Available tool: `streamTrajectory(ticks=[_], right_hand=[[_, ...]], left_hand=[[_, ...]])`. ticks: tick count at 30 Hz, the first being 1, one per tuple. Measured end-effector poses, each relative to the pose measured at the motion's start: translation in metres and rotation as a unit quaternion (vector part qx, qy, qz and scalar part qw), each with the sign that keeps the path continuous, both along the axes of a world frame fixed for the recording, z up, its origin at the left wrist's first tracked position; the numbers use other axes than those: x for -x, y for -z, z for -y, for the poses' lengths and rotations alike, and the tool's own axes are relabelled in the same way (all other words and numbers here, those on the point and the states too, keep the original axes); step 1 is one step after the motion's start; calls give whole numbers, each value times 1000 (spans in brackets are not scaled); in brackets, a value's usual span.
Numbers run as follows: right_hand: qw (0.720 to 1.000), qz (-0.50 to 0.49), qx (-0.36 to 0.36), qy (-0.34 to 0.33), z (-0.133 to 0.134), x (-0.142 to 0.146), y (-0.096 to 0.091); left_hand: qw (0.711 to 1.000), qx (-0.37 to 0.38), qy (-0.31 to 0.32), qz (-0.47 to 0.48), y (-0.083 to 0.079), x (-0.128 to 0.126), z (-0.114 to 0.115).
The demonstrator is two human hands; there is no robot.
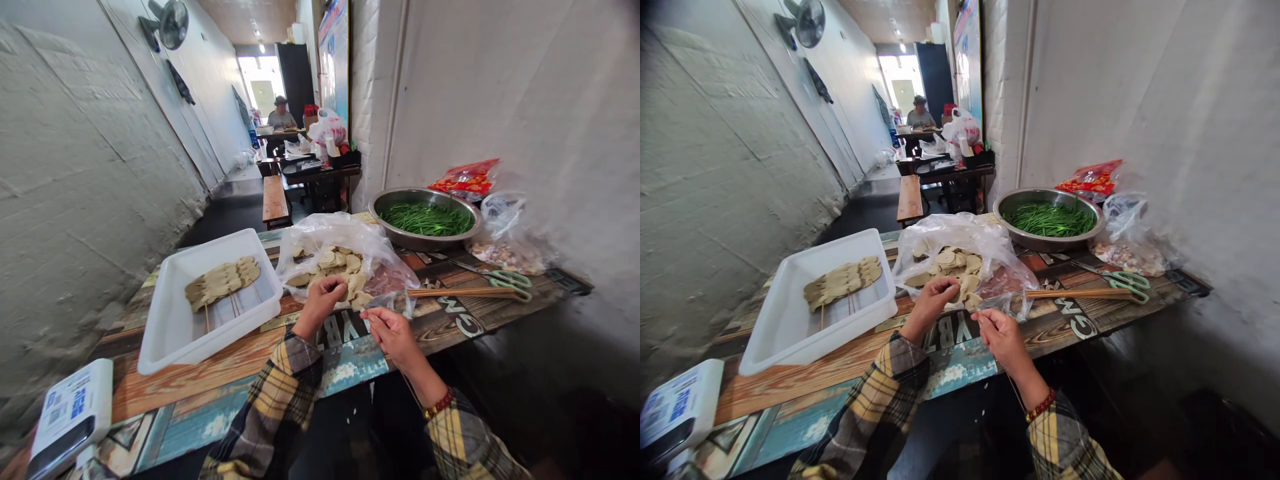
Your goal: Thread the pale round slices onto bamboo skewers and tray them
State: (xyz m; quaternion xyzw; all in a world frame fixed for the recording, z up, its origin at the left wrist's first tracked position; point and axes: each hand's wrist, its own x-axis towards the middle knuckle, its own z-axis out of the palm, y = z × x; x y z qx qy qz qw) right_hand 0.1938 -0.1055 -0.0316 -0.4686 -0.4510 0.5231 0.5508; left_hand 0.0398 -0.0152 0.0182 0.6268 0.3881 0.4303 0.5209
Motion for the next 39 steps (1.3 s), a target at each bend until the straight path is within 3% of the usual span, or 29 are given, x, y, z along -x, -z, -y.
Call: streamTrajectory(ticks=[6,10,14,17,29,39], right_hand=[[1000,-25,11,-5,0,-2,0],[998,-60,6,-1,0,-3,0],[997,-80,2,-5,0,-5,0],[996,-85,0,-7,0,-5,0],[998,-64,-1,-19,0,-5,1],[998,-54,7,-10,-2,-4,10]], left_hand=[[1000,18,7,22,4,-1,-1],[994,57,1,90,6,-2,-2],[981,114,48,149,5,-4,1],[977,132,75,153,3,-4,3],[971,147,78,174,3,-3,2],[949,195,103,227,2,-7,8]])
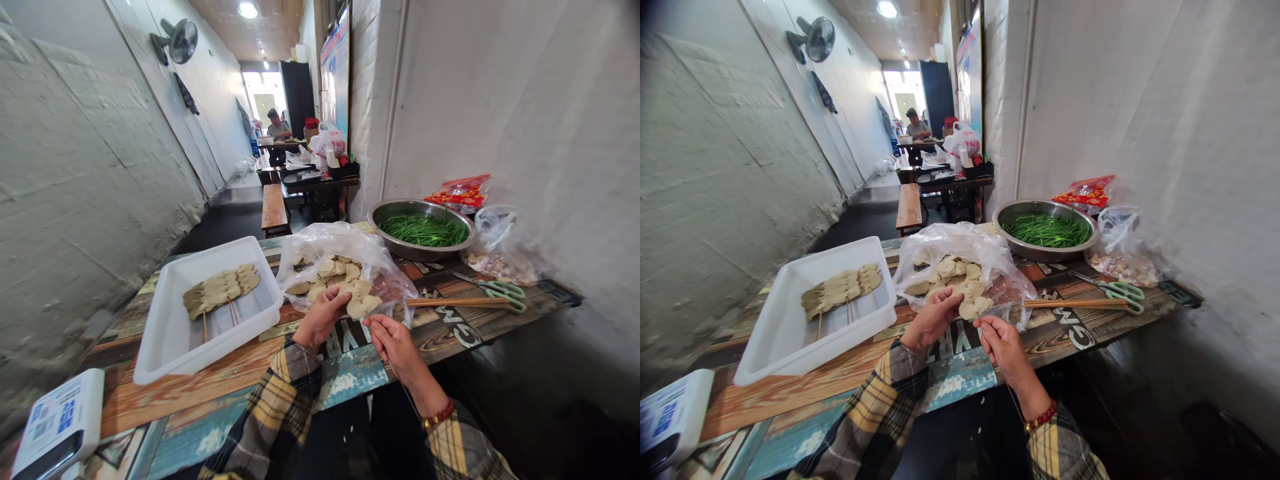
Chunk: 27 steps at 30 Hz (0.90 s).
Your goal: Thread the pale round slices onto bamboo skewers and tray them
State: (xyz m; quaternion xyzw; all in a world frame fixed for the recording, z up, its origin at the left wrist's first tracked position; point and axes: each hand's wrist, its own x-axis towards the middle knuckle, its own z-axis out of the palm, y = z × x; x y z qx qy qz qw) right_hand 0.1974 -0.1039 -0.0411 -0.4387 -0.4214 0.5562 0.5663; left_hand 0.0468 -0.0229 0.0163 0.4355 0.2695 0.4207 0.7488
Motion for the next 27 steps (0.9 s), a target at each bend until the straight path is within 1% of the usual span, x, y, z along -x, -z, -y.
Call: streamTrajectory(ticks=[2,6,11,15,17,21,24,27], right_hand=[[1000,-3,-1,4,0,0,1],[1000,-20,1,8,1,4,-5],[999,-30,-5,-9,0,22,-12],[1000,-30,-6,0,-6,33,-9],[1000,-28,-2,4,-9,37,-6],[1000,0,-3,23,-12,43,-4],[998,40,-14,40,-13,46,-4],[994,99,-19,41,-11,44,-3]], left_hand=[[1000,10,-5,13,1,0,-1],[997,39,-46,44,3,0,-3],[992,71,-34,97,5,2,-3],[986,88,-31,139,5,6,-2],[986,80,-34,142,4,6,-2],[990,41,-43,126,3,4,-2],[992,31,-57,113,5,3,-3],[990,29,-90,105,8,4,-6]])
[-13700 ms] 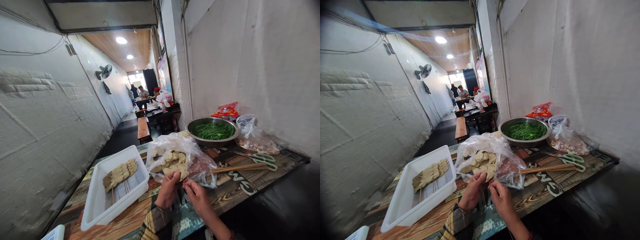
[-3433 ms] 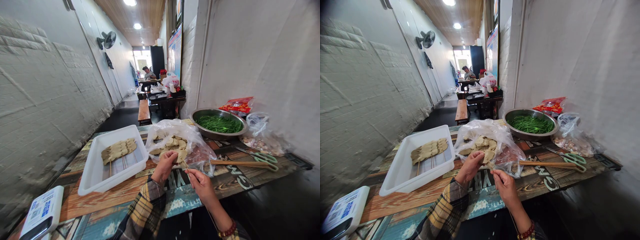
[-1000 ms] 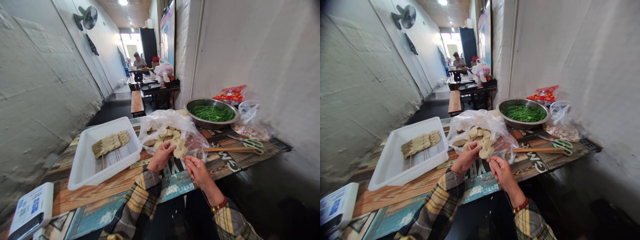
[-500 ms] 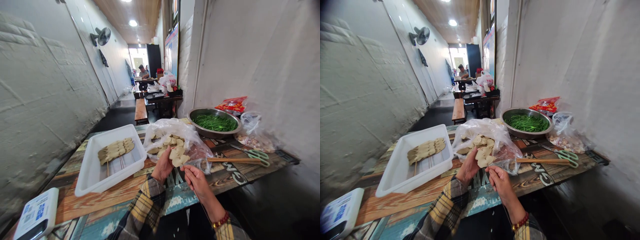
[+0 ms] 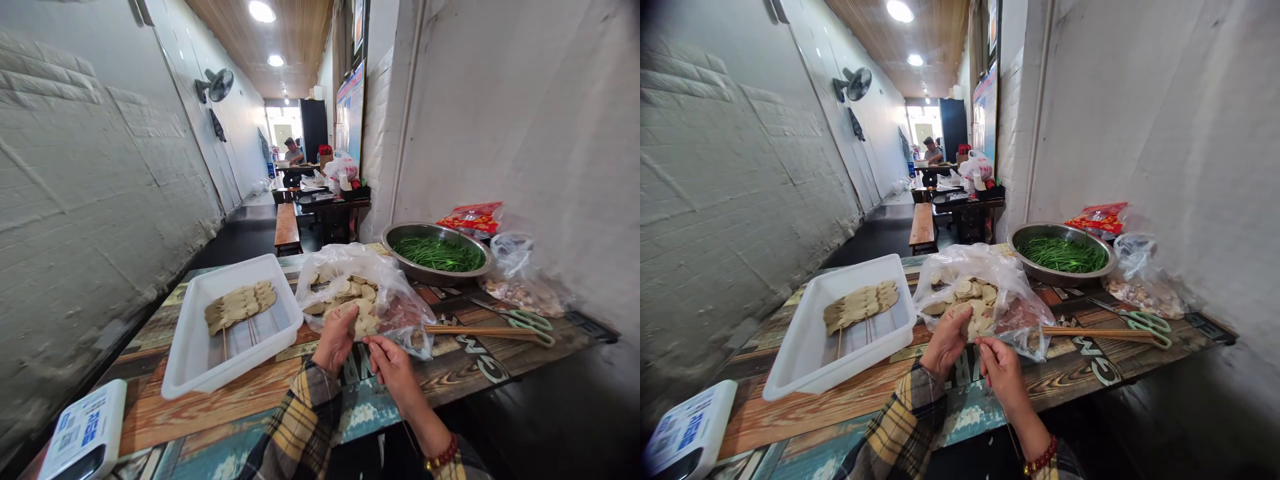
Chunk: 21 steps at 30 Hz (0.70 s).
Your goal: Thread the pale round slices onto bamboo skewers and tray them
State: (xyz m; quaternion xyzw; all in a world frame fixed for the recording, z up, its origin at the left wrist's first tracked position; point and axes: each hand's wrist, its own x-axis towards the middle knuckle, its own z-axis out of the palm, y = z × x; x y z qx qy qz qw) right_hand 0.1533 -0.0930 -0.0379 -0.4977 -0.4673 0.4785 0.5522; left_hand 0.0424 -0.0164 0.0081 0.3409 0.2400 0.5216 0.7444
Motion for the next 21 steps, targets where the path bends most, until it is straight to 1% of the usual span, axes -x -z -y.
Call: streamTrajectory(ticks=[3,7,13,16,21], right_hand=[[997,74,-14,-4,6,-8,5],[988,142,-57,17,15,-18,11],[984,139,-92,62,17,-15,5],[981,148,-108,66,16,-14,3],[978,157,-115,76,13,-16,5]], left_hand=[[999,12,-37,-3,0,3,-4],[999,26,-46,-6,-1,4,-5],[998,8,-47,-27,0,-2,-3],[998,-2,-50,-48,-1,-5,-1],[997,-14,-44,-62,2,-8,-1]])
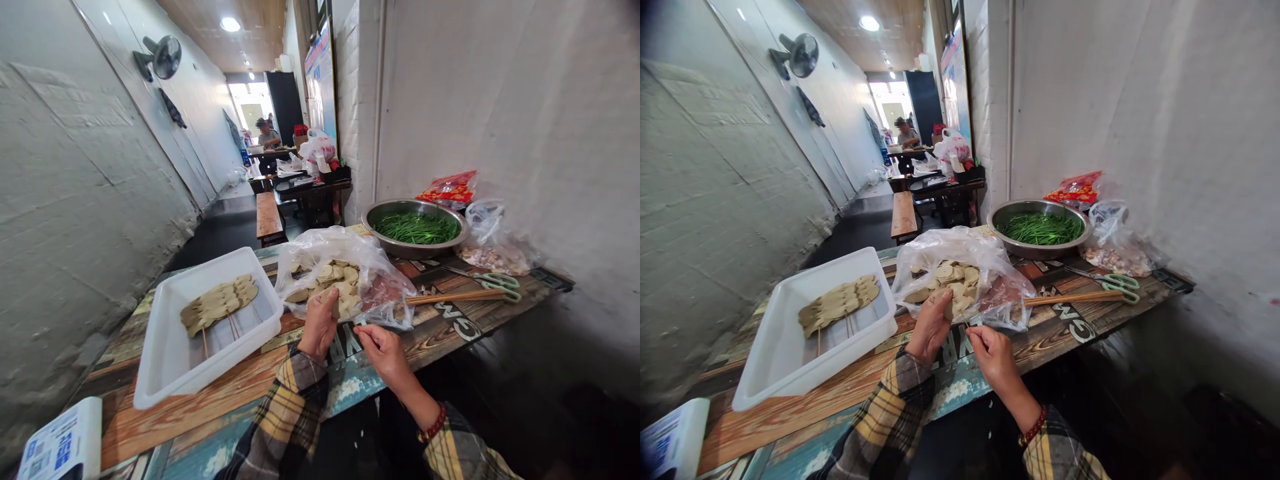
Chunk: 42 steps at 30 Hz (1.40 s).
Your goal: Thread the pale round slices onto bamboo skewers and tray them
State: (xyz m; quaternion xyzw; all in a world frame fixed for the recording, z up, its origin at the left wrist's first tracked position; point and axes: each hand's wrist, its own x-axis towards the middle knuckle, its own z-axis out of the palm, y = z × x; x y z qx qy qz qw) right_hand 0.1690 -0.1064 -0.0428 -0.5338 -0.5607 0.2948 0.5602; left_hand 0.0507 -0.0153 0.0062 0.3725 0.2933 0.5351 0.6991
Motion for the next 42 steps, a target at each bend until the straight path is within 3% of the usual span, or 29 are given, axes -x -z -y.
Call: streamTrajectory(ticks=[16,23,34,42], right_hand=[[1000,2,-3,20,-2,0,-5],[996,-84,12,23,-2,0,-11],[993,-110,42,8,-4,-2,-7],[982,-181,48,34,6,-15,-10]], left_hand=[[999,14,34,-16,-1,-9,10],[999,17,42,-30,-7,-15,17],[994,16,89,-55,-4,-12,14],[990,-37,-87,-100,3,17,-15]])
